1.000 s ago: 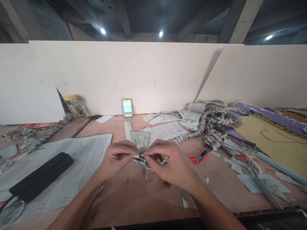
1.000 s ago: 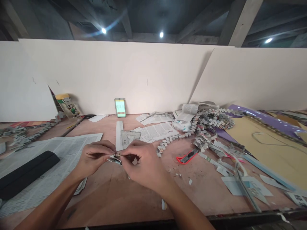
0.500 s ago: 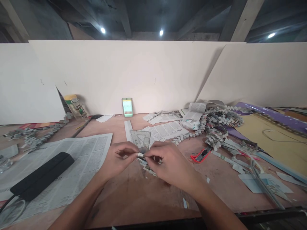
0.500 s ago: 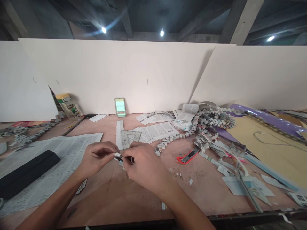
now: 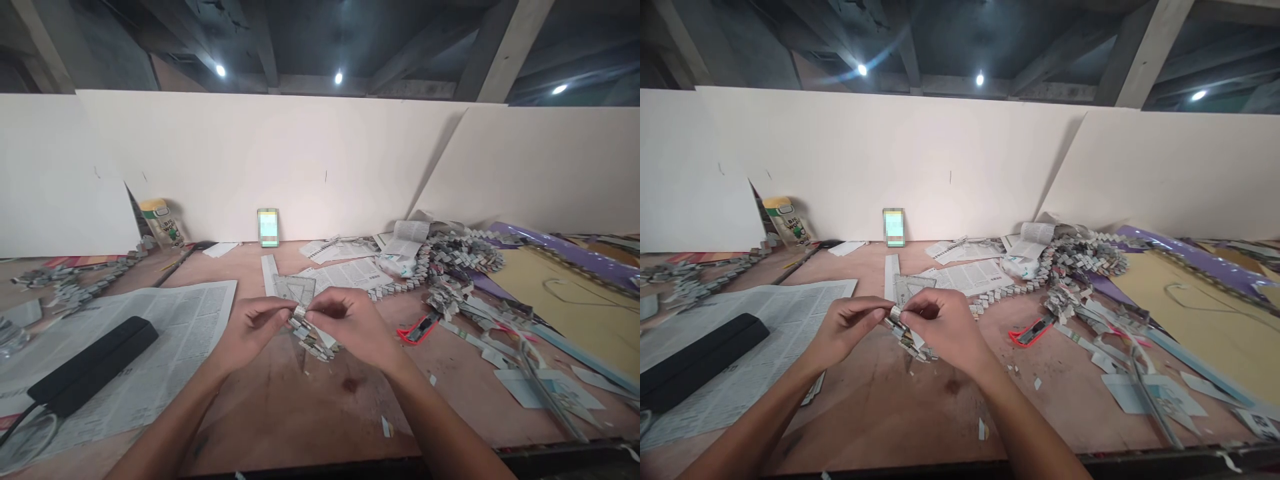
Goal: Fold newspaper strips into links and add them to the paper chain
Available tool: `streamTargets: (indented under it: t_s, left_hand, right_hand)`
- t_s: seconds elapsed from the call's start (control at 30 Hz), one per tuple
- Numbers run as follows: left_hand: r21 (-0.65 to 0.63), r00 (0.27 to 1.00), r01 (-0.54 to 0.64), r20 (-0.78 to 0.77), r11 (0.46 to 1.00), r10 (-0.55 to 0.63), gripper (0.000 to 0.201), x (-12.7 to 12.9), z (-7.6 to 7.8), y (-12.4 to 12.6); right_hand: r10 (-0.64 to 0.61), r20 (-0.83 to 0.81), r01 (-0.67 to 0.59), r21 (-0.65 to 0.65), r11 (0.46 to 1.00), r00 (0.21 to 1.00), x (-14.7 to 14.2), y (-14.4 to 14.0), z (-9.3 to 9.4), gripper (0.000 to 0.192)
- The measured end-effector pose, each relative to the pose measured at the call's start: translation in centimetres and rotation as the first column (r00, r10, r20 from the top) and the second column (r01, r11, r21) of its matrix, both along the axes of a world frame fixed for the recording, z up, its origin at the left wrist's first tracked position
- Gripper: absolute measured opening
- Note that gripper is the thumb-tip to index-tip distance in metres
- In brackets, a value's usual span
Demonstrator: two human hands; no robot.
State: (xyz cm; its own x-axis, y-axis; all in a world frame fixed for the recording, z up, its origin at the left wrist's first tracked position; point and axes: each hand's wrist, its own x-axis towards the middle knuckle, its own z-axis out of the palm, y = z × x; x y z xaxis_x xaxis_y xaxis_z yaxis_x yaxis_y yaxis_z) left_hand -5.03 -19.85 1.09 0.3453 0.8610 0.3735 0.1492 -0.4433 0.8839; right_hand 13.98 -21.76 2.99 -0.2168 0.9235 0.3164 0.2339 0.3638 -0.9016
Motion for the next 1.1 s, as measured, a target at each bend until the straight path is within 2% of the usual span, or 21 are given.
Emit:
streamTargets:
  t_s: [0.13, 0.23, 0.37, 0.53, 0.63, 0.8, 0.93, 1.0, 1.1]
  left_hand:
    - [-0.107, 0.998, -0.016, 0.056, 0.994, 0.022, 0.023, 0.1, -0.4, 0.2]
    - [-0.136, 0.996, -0.033, 0.081, 0.990, 0.044, 0.022, 0.2, -0.5, 0.4]
    - [-0.185, 0.994, -0.009, 0.103, 0.983, 0.029, 0.020, 0.2, -0.4, 0.6]
    - [-0.339, 0.983, 0.087, 0.180, 0.937, -0.026, 0.019, -0.1, -0.4, 0.9]
    - [-0.367, 0.984, 0.112, 0.173, 0.923, -0.050, 0.020, -0.2, -0.3, 1.1]
    - [-0.354, 0.983, 0.151, 0.152, 0.923, -0.103, 0.019, -0.2, -0.1, 0.9]
    - [-0.333, 0.986, 0.119, 0.148, 0.935, -0.073, 0.016, -0.2, -0.2, 0.9]
    - [-0.349, 0.983, 0.114, 0.173, 0.930, -0.055, 0.016, -0.3, -0.4, 1.1]
    - [-0.392, 0.973, 0.141, 0.225, 0.909, -0.054, 0.017, -0.4, -0.8, 1.4]
  right_hand:
    - [0.066, -0.083, -0.076, -0.119, 0.990, 0.994, 0.5, 0.7, -0.3, 0.016]
    - [0.041, -0.129, -0.061, -0.151, 0.987, 0.991, 0.4, 0.9, -0.5, 0.022]
    - [0.038, -0.140, -0.052, -0.103, 0.993, 0.989, 0.0, 0.8, -0.7, 0.017]
    - [0.058, -0.111, -0.062, -0.037, 0.997, 0.992, -0.4, 0.7, -0.9, 0.010]
    - [0.056, -0.094, -0.057, -0.005, 0.998, 0.994, -0.6, 0.5, -1.1, 0.009]
    - [0.047, -0.029, -0.046, 0.024, 0.999, 0.998, -0.9, 0.4, -1.2, 0.005]
    - [0.068, 0.014, -0.068, 0.070, 0.995, 0.998, -0.2, 0.4, -0.9, 0.008]
    - [0.097, 0.083, -0.106, 0.112, 0.988, 0.992, 0.7, 0.2, -0.5, 0.012]
    - [0.185, 0.251, -0.229, 0.157, 0.961, 0.950, 1.7, -0.2, 0.0, 0.027]
